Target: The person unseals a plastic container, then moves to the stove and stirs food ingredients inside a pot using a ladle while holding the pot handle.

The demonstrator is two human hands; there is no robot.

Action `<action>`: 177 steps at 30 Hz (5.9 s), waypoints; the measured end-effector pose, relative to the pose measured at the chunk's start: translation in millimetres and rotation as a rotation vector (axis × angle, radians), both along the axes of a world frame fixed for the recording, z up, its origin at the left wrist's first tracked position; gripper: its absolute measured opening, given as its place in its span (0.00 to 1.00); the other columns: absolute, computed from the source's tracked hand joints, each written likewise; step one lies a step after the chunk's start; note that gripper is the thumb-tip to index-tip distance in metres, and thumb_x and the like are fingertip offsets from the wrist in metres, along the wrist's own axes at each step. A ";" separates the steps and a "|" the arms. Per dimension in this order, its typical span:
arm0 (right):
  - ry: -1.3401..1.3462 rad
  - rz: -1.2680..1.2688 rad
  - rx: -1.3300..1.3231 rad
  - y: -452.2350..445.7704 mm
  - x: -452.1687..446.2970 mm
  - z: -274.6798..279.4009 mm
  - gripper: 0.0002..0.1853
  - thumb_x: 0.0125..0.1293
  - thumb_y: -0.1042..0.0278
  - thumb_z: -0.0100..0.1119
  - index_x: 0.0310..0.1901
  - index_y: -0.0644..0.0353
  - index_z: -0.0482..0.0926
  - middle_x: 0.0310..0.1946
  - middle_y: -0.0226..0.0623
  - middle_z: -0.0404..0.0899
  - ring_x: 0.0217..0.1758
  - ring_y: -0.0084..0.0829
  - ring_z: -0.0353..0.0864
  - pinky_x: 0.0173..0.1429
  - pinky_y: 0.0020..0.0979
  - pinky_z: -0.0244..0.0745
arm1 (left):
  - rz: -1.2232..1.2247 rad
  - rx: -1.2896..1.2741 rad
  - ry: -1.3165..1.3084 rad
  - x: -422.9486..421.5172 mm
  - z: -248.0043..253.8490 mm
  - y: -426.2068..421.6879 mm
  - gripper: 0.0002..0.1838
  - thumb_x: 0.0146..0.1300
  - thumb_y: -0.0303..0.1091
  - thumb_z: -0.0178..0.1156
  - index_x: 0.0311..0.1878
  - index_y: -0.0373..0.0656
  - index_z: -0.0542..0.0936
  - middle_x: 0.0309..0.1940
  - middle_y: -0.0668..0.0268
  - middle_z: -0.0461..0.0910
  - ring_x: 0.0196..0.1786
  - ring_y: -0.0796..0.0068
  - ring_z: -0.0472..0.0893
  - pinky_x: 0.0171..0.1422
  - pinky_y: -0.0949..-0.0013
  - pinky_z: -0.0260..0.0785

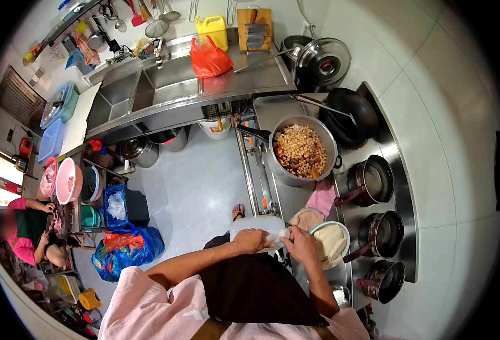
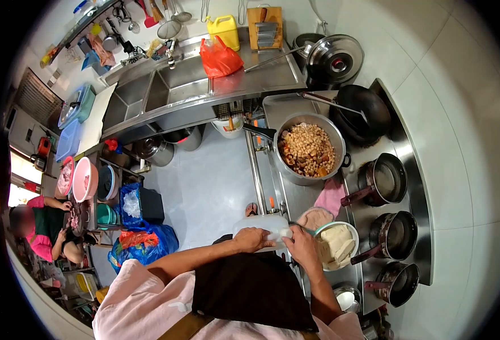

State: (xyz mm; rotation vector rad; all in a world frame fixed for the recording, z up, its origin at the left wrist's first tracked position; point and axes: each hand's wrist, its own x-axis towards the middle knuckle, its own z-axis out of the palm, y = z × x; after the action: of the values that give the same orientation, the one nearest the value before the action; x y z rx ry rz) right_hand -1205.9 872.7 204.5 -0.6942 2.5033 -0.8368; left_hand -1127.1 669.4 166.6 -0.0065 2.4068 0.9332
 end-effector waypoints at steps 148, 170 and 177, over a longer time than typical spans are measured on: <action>-0.379 1.424 0.891 -1015.7 1335.1 -213.6 0.09 0.64 0.69 0.61 0.27 0.58 0.74 0.17 0.33 0.71 0.14 0.30 0.68 0.18 0.33 0.62 | 3.409 -0.149 -0.175 1462.8 -138.4 -281.4 0.25 0.63 0.45 0.61 0.62 0.46 0.78 0.45 0.56 0.87 0.52 0.52 0.84 0.58 0.54 0.74; 0.002 1.979 1.214 -1061.9 1779.7 -270.6 0.11 0.64 0.63 0.66 0.34 0.60 0.76 0.21 0.35 0.73 0.21 0.32 0.73 0.25 0.35 0.70 | 3.648 -1.154 -0.937 1500.0 -143.7 -324.0 0.06 0.62 0.31 0.59 0.43 0.50 0.80 0.21 0.57 0.79 0.25 0.54 0.81 0.30 0.54 0.71; 0.126 2.363 1.194 -1002.8 1978.6 -298.5 0.14 0.60 0.58 0.64 0.37 0.62 0.81 0.24 0.34 0.77 0.25 0.29 0.77 0.30 0.32 0.73 | 3.700 -0.540 -1.416 1526.6 -146.4 -327.5 0.06 0.63 0.35 0.60 0.40 0.48 0.84 0.24 0.57 0.81 0.29 0.54 0.81 0.35 0.54 0.74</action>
State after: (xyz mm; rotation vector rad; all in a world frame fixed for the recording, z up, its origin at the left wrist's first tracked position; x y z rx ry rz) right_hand 772.7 -130.1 -94.0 -1.9474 0.3667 1.2991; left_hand 399.6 342.0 20.2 2.6290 1.2300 0.0660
